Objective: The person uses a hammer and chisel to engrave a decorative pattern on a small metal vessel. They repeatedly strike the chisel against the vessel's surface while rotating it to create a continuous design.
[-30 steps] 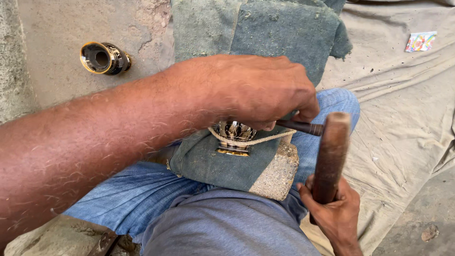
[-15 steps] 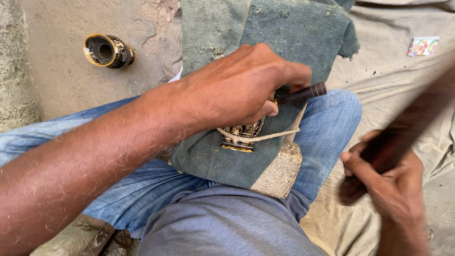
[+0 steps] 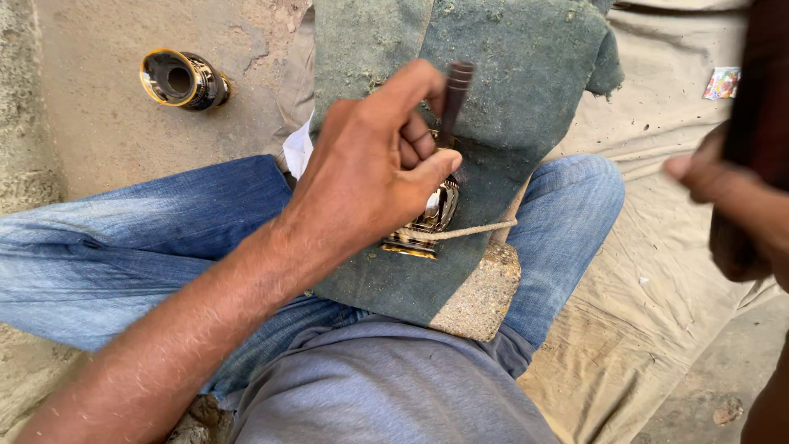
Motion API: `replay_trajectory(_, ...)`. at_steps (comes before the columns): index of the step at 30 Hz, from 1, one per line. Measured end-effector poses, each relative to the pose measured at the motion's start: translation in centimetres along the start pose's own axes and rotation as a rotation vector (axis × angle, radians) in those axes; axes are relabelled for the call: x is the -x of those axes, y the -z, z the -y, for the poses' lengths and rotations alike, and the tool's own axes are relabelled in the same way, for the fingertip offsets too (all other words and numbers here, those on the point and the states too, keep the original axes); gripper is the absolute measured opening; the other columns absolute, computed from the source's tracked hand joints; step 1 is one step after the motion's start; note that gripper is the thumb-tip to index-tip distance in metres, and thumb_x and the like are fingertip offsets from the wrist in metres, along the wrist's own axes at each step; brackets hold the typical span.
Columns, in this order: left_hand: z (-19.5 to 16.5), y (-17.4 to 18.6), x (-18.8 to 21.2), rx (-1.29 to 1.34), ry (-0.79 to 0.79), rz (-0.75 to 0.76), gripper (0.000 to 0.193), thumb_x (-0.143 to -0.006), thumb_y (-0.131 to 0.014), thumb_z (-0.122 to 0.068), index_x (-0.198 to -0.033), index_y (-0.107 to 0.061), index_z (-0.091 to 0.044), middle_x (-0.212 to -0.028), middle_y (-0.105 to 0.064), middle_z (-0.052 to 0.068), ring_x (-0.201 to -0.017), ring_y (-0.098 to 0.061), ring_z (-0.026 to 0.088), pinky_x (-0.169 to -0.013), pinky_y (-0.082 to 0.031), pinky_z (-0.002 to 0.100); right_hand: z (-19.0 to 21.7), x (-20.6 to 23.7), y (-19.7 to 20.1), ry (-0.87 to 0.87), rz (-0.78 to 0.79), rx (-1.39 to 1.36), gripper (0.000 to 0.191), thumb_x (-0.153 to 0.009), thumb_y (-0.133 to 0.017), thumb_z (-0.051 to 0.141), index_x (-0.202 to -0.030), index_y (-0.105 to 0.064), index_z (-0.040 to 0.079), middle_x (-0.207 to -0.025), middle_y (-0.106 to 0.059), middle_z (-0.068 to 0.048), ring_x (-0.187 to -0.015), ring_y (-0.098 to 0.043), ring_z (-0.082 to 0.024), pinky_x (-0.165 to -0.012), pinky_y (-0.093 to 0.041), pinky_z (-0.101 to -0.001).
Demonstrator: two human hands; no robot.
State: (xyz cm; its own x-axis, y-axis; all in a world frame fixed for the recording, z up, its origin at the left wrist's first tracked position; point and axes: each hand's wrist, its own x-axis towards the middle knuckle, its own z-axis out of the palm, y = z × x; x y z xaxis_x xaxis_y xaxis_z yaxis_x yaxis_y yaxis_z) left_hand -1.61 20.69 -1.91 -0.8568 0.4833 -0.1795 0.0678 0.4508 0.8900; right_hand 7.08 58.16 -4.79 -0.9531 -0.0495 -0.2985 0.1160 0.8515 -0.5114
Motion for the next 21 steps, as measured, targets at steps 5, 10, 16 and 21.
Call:
replay_trajectory(5, 0.4, -1.5, 1.6, 0.003, -0.086, -0.188, 0.040, -0.091, -0.085, -0.006, -0.114, -0.053, -0.005, -0.079, -0.063, 0.001, -0.069, -0.068, 0.006, -0.056, -0.056, 0.022, 0.3, -2.2, 1.0, 0.129, -0.031, 0.074, 0.049, -0.095, -0.079, 0.018, -0.133, -0.058, -0.006, -0.110, -0.068, -0.023, -0.091, -0.069, -0.031, -0.087, -0.058, -0.0403)
replay_trajectory(10, 0.8, -1.8, 1.6, -0.002, -0.067, -0.159, 0.039, -0.093, -0.084, -0.007, -0.117, -0.054, -0.006, -0.080, -0.066, 0.002, -0.069, -0.070, 0.006, -0.056, -0.058, 0.020, -1.1, -3.0, 0.9, 0.195, -0.042, 0.086, 0.057, -0.096, -0.076, 0.020, -0.142, -0.056, -0.006, -0.119, -0.066, -0.026, -0.097, -0.071, -0.034, -0.091, -0.059, -0.0417)
replay_trajectory(16, 0.4, -1.9, 1.7, -0.067, -0.142, -0.188, 0.039, -0.094, -0.084, -0.008, -0.118, -0.054, -0.006, -0.086, -0.066, 0.003, -0.076, -0.072, 0.008, -0.063, -0.062, 0.021, -0.9, -6.4, -1.2, -0.283, 0.173, 0.209, 0.039, -0.103, -0.072, 0.025, -0.126, -0.062, -0.005, -0.109, -0.068, -0.029, -0.093, -0.070, -0.038, -0.086, -0.059, -0.0495)
replay_trajectory(21, 0.2, -1.9, 1.3, -0.100, -0.161, -0.149, 0.036, -0.093, -0.084, -0.006, -0.117, -0.057, -0.006, -0.084, -0.066, 0.004, -0.074, -0.071, 0.010, -0.063, -0.060, 0.024, 0.0, -7.9, -1.2, -0.134, 0.177, 0.191, 0.037, -0.096, -0.075, 0.018, -0.122, -0.064, -0.005, -0.104, -0.069, -0.026, -0.089, -0.071, -0.035, -0.084, -0.060, -0.0461)
